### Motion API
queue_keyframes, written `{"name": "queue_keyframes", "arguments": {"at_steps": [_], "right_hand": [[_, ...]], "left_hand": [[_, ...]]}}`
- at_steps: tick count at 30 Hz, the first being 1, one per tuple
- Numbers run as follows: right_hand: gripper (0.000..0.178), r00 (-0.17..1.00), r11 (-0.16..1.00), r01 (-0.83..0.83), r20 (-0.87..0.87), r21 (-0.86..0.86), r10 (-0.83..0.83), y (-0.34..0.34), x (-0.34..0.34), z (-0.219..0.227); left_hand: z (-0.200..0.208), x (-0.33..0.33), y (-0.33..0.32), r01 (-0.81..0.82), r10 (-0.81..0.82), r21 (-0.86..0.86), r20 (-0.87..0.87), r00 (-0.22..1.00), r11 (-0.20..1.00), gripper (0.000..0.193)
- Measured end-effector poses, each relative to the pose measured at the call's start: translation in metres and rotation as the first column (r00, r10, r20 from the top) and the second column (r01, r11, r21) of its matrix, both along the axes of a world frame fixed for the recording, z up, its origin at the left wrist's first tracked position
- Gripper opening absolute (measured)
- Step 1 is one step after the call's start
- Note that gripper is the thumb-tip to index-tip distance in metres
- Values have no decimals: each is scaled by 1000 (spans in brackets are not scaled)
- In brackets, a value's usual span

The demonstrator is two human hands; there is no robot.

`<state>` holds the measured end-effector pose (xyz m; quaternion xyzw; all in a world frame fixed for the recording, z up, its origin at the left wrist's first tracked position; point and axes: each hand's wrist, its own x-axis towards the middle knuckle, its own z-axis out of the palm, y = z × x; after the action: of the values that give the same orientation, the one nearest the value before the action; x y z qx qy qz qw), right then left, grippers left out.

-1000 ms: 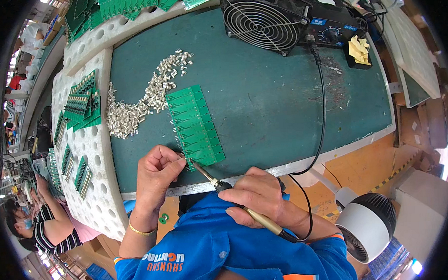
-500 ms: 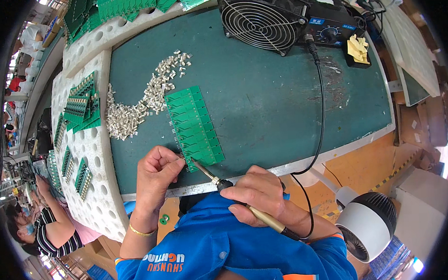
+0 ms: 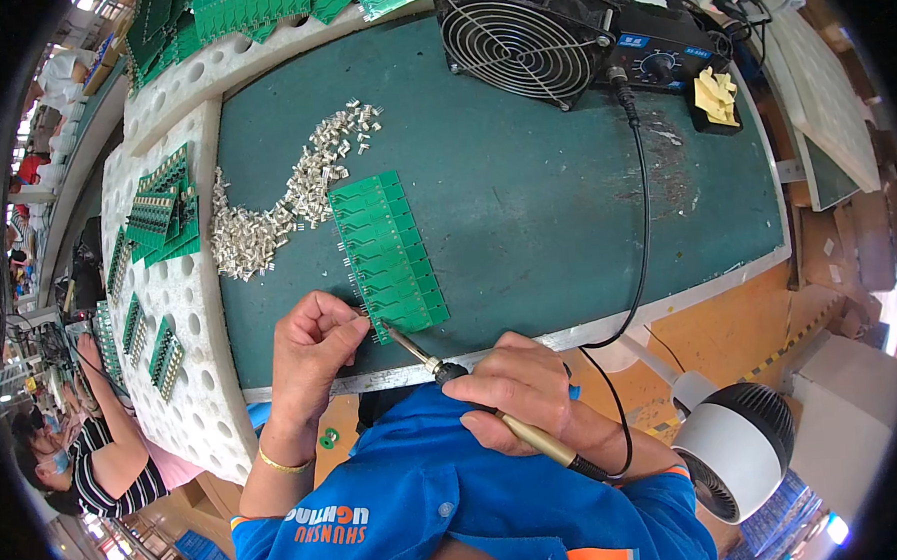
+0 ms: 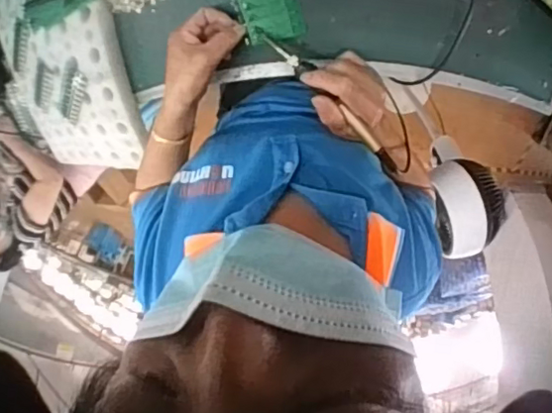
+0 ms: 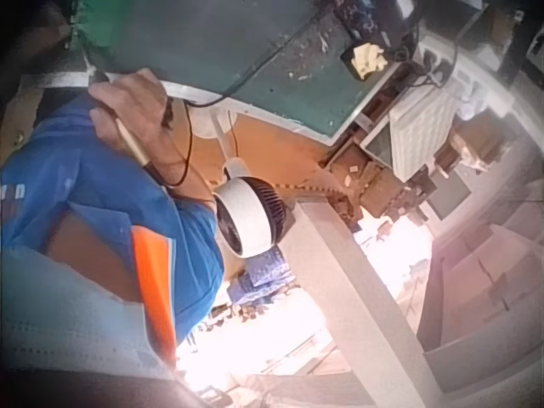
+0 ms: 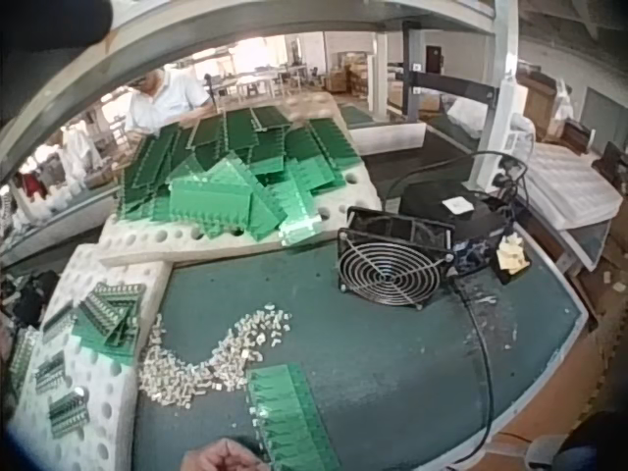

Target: The person handles and turns circuit boards by hand, places a circuit board onto the workbench, and solders electronic components onto the board using a soldering iron and solder wire.

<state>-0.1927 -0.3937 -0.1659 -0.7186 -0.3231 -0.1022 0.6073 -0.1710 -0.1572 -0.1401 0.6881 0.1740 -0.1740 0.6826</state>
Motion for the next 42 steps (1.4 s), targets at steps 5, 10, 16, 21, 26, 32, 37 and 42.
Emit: {"name": "queue_keyframes", "arguments": {"at_steps": [5,10,16,21,26,32,37,42], "right_hand": [[25,1000,1000,-10,-13,-7,10,1,-1,0],[29,999,999,-33,-11,-36,33,1,-3,1],[34,997,987,-31,69,-155,42,3,-5,9],[39,991,974,-1,127,-227,30,6,-10,12],[40,985,956,46,172,-289,4,11,-14,15],[37,977,931,38,208,-363,41,11,-14,20],[34,981,944,51,195,-326,15,9,-13,18],[32,982,960,97,183,-263,-49,4,-14,18]], "left_hand": [[1,0,0,4,-3,16,-11,1000,1000,11],[2,0,1,13,-13,15,-8,1000,1000,11],[-2,-1,4,22,-22,-12,19,1000,1000,10],[-2,-1,4,28,-27,-11,19,999,1000,10],[-5,-1,4,31,-30,-18,28,999,999,10],[-5,-1,4,35,-34,-26,35,999,999,10],[-6,-1,4,26,-25,-30,29,999,999,10],[-2,-1,3,20,-19,-34,10,1000,999,9]]}}
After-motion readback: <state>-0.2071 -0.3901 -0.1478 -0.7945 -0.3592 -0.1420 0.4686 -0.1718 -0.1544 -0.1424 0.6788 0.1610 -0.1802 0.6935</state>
